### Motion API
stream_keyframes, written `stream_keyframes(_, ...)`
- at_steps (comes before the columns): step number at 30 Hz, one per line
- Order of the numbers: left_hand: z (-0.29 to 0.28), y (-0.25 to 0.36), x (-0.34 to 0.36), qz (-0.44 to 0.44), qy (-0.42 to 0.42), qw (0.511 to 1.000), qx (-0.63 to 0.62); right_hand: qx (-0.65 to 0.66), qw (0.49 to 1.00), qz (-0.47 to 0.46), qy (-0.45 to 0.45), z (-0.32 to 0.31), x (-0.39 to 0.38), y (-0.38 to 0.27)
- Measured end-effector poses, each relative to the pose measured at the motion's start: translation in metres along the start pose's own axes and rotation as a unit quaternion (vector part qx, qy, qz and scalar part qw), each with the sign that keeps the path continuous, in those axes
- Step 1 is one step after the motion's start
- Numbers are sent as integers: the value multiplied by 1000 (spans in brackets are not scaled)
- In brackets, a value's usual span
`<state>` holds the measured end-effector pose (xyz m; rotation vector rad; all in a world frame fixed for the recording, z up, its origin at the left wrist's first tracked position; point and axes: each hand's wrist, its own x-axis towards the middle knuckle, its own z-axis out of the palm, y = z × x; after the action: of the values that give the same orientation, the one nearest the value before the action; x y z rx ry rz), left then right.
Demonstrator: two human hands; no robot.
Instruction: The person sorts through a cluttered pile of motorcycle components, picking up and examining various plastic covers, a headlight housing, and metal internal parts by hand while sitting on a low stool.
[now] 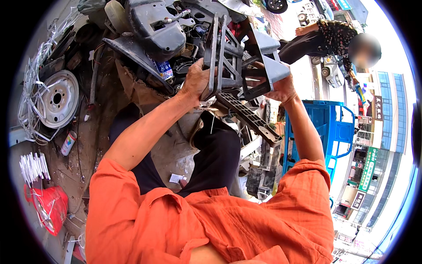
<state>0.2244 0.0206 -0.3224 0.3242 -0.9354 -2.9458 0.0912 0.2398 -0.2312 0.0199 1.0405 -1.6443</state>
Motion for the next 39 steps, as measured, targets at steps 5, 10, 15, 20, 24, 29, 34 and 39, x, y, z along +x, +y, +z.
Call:
stream_keyframes(5, -15, 18, 5, -35, 41, 995, -84, -380, 920, -52, 85, -39, 22, -33)
stream_keyframes(10, -12, 31, -2, -114, 72, 986, -102, -650, 705, -53, 278, 6, 44, -53)
stream_keyframes(15, -32, 24, 8, -57, 23, 991, -120, -554, 789, -125, 232, 6, 40, -48)
stream_keyframes(20, -31, 25, 5, -25, 0, 992, -125, -209, 964, -107, 124, 4, 23, -48)
stream_keyframes(24, -27, 26, 5, -72, 2, 978, -196, -600, 777, -146, 124, -21, 20, -41)
stream_keyframes(29, -26, 19, 11, -49, -29, 987, -152, -277, 940, -85, 178, -7, 12, -35)
stream_keyframes(34, -36, 20, 14, 95, -318, 929, -163, -42, 995, -68, -57, 22, 23, -7)
stream_keyframes(39, -21, 21, 10, 31, -101, 992, -70, 83, 991, -1, -108, 38, 39, 14)
